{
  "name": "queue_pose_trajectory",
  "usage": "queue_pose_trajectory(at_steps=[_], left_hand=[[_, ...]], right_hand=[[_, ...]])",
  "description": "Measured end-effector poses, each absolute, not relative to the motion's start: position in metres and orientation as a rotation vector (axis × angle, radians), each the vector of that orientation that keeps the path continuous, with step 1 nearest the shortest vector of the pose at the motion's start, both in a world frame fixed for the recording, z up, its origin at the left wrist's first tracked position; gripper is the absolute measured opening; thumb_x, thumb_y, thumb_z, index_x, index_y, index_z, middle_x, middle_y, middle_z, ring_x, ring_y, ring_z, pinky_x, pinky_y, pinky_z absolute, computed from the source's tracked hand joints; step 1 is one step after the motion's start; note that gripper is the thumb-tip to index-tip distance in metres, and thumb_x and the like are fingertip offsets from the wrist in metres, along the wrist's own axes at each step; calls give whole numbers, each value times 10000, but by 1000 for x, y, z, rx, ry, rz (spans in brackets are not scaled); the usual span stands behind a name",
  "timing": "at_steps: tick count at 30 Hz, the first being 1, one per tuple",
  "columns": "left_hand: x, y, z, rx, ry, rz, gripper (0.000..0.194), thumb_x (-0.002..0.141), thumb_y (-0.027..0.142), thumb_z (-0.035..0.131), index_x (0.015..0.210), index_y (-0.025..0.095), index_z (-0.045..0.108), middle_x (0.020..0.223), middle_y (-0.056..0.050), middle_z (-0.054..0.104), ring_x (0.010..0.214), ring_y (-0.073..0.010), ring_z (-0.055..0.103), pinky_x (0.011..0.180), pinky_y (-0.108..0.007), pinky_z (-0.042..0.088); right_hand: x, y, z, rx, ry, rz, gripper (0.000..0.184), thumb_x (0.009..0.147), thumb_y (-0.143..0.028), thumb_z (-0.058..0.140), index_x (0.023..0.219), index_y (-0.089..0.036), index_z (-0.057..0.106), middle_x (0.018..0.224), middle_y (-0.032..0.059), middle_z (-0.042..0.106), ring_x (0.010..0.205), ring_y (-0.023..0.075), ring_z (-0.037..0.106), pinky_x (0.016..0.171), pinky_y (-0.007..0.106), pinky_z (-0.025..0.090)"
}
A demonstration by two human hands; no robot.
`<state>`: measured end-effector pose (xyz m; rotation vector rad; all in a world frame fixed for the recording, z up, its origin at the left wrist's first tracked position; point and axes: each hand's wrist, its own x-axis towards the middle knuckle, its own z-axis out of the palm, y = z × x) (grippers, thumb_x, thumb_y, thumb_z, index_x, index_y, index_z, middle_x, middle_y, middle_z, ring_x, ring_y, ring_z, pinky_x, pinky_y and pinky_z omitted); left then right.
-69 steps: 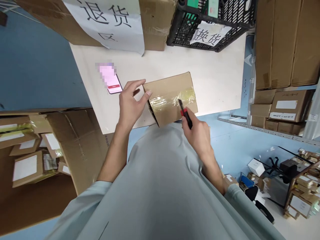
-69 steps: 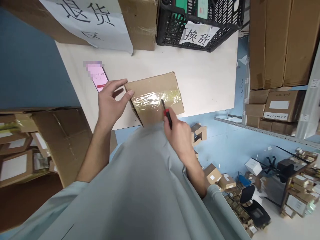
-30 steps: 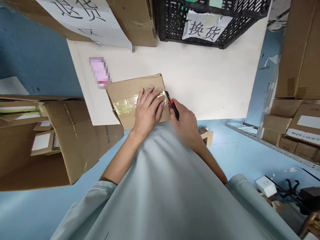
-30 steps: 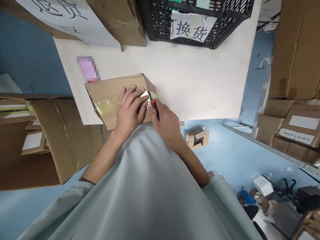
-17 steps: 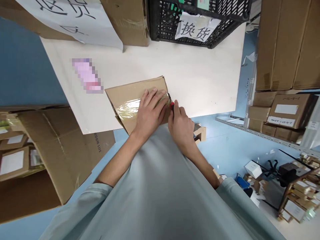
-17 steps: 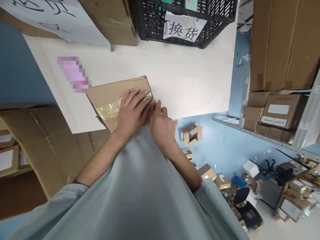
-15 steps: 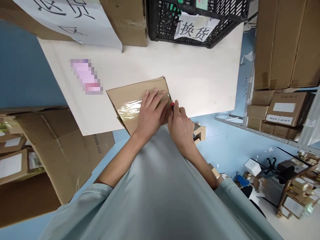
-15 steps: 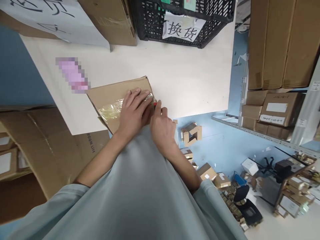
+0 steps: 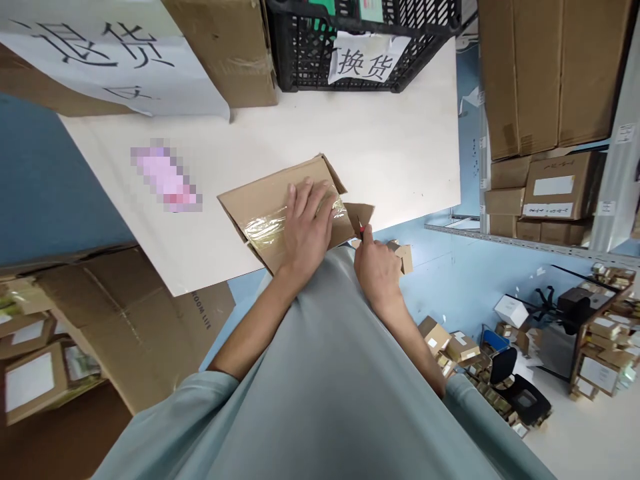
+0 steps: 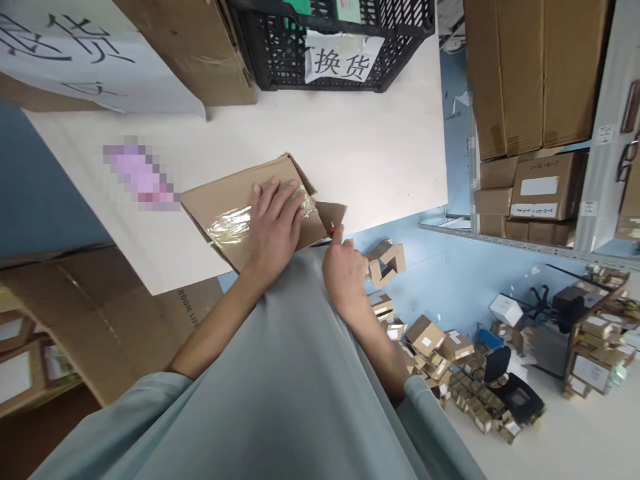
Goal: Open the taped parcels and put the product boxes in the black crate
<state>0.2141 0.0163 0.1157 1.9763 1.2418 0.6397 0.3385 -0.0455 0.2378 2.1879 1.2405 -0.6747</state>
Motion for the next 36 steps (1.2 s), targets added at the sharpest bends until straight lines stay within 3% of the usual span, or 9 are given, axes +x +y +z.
queue_pose_trajectory(at_steps=[7,12,15,18,22,25,29,34,36], left_hand=[[212,18,118,2028,1232,671,413,1240,376,427,1510,261,718,1722,-116,665,1757,-334,449,1504,-702,190],[200,10,136,2012,1305,681,388,1228,418,501,1513,275,722,1710,-119,669,1727,-339,491,1478,-698,263],[183,-2,150,1934,1595,721,416,1195,490,596,1543,290,705,1731,-127,636,1749,-374,443,1473,-713,248],[167,-18,157,1822,1920,729,563,1133,574,707,1617,291,652,1790,-156,544,1787,-425,344,1468,-734,214],[158,-36,152,1686,2183,682,733,1077,651,766,1674,255,610,1791,-221,482,1728,-459,409,1422,-703,331],[160,-45,146,1593,2254,641,742,1071,663,766,1668,246,624,1723,-228,532,1649,-438,504,1383,-647,414],[157,-51,142,1510,2285,663,654,1095,650,738,1631,284,658,1692,-174,576,1622,-391,544,1389,-605,432],[132,-55,139,1426,2279,725,622,1117,627,708,1625,271,674,1707,-168,596,1655,-367,538,1413,-574,428],[117,-55,137,1393,2266,744,629,1116,629,707,1621,256,682,1710,-173,607,1650,-354,554,1400,-553,456]], right_hand=[[361,-64,233,2325,1434,-808,579,1236,-317,412,1805,-235,483,1213,142,881,1056,352,858,935,429,635],[397,-61,212,2655,1706,-743,593,1228,-445,382,1784,-285,512,1350,140,864,1098,358,859,977,464,667],[444,-44,166,2816,1767,-645,624,1218,-492,339,1765,-248,514,1416,187,829,1219,390,832,1039,521,667],[493,-17,97,2788,1701,-645,635,1181,-445,377,1730,-170,538,1437,252,793,1270,438,797,1066,573,650],[537,17,13,2616,1489,-761,697,1087,-314,481,1758,-129,488,1429,291,741,1207,447,777,1069,609,623],[557,27,-25,2529,1420,-817,762,1076,-313,507,1809,-134,396,1503,296,670,1251,443,746,1085,617,613],[573,27,-48,2488,1453,-859,783,1075,-346,524,1815,-153,353,1503,286,631,1284,441,713,1075,607,617],[567,26,-53,2506,1668,-893,685,1066,-309,531,1731,-156,478,1552,278,618,1430,419,637,1208,610,560],[556,30,-54,2549,1692,-1116,618,1086,-350,559,1675,-165,545,1534,250,657,1378,369,683,1217,569,571]])
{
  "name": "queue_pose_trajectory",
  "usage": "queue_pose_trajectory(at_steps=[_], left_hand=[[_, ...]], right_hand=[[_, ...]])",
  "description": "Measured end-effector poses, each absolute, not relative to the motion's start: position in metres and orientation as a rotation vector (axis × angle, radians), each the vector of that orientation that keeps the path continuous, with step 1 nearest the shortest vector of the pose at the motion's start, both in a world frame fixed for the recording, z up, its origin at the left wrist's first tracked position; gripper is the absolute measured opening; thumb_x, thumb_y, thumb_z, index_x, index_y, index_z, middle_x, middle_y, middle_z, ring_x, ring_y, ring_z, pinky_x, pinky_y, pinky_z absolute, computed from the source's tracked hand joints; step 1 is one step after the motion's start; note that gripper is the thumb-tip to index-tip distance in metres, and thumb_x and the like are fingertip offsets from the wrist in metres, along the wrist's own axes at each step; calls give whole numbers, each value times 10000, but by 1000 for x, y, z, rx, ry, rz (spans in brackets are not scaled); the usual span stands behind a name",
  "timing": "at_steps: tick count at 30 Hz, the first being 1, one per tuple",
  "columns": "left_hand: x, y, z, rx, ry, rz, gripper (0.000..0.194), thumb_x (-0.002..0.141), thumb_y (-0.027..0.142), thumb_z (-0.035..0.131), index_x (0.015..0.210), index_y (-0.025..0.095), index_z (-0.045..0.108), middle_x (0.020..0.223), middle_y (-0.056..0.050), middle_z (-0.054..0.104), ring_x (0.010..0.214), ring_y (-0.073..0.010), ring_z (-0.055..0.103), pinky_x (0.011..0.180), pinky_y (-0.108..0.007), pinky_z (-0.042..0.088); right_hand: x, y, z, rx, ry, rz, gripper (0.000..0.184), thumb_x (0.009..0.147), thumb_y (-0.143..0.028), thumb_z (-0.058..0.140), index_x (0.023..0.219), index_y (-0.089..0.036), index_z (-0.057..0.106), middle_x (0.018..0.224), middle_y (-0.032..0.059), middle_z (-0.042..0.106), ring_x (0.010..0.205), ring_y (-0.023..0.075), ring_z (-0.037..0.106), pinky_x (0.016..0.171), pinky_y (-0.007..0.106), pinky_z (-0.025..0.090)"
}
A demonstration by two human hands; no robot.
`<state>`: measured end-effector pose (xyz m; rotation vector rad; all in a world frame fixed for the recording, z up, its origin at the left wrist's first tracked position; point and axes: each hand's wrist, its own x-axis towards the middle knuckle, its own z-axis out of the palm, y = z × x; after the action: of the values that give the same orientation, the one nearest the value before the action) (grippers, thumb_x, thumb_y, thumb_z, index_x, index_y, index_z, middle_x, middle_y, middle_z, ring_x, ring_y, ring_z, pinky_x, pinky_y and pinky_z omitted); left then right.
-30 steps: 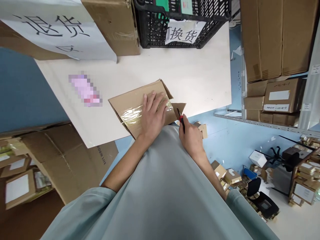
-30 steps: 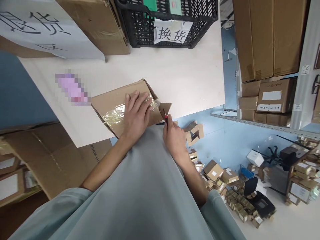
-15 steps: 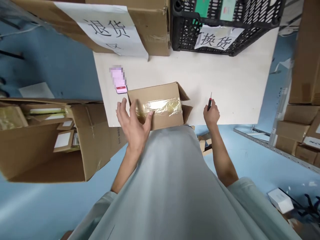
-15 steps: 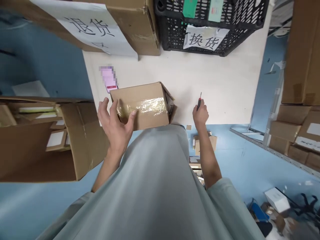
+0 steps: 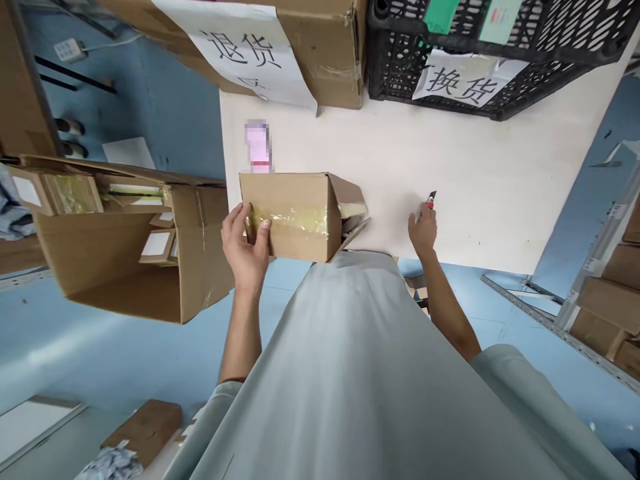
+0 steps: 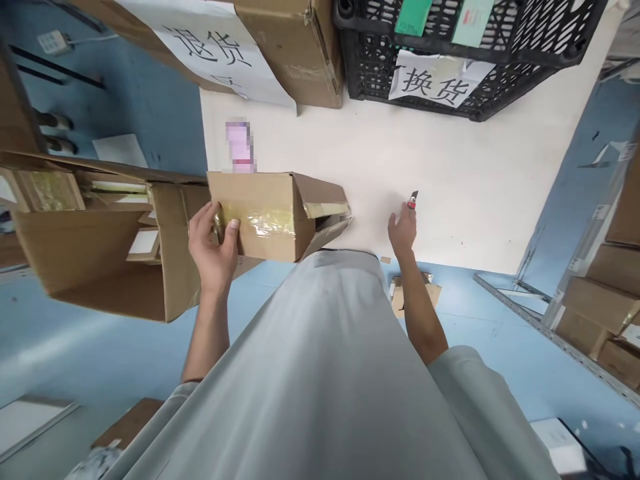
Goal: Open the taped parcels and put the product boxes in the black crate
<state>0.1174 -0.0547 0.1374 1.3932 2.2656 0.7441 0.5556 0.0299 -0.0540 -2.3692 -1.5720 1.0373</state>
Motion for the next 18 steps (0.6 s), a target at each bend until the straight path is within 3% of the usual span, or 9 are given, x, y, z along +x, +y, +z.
queue_pose_trajectory(at_steps=[4,7,11,15,18], left_hand=[[84,-50,134,1371,2256,787,713,1109,684,682,1615,182,691,1696,-205,648,1612,-327,613,1338,-521,536],[57,-48,129,1348,2226,788,836,1098,766,648,1616,110,681,1706,-224,650,1584,-311,650,1329,-477,547],[22,-48,121,1280,2216,712,1003,1052,911,582,1619,88,671,1668,-190,702,1539,-321,682,1363,-507,517],[-2,-50,115,1189,2208,732,982,993,974,615,1553,177,736,1590,-85,772,1483,-335,714,1363,-614,523],[-11,-49,112,1170,2197,747,972,969,974,659,1517,178,759,1570,-87,783,1498,-362,709,1370,-661,507]], right_hand=[[521,37,-56,-2173,-1228,1494,457,1093,-428,615,1478,-192,687,1297,143,803,1106,255,797,1041,432,674],[493,37,-54,-2038,-894,1803,311,1089,-429,665,1303,-216,736,1226,100,832,990,195,814,946,344,684],[466,33,-37,-1833,-660,2026,271,1090,-480,720,1207,-237,746,1262,96,857,1025,181,824,985,322,675],[444,32,-15,-1598,-641,2180,350,1079,-567,744,1240,-256,763,1383,104,853,1120,212,835,1082,377,669],[428,34,-4,-1488,-631,2263,417,1065,-613,769,1305,-272,775,1429,102,843,1185,237,831,1134,413,660]])
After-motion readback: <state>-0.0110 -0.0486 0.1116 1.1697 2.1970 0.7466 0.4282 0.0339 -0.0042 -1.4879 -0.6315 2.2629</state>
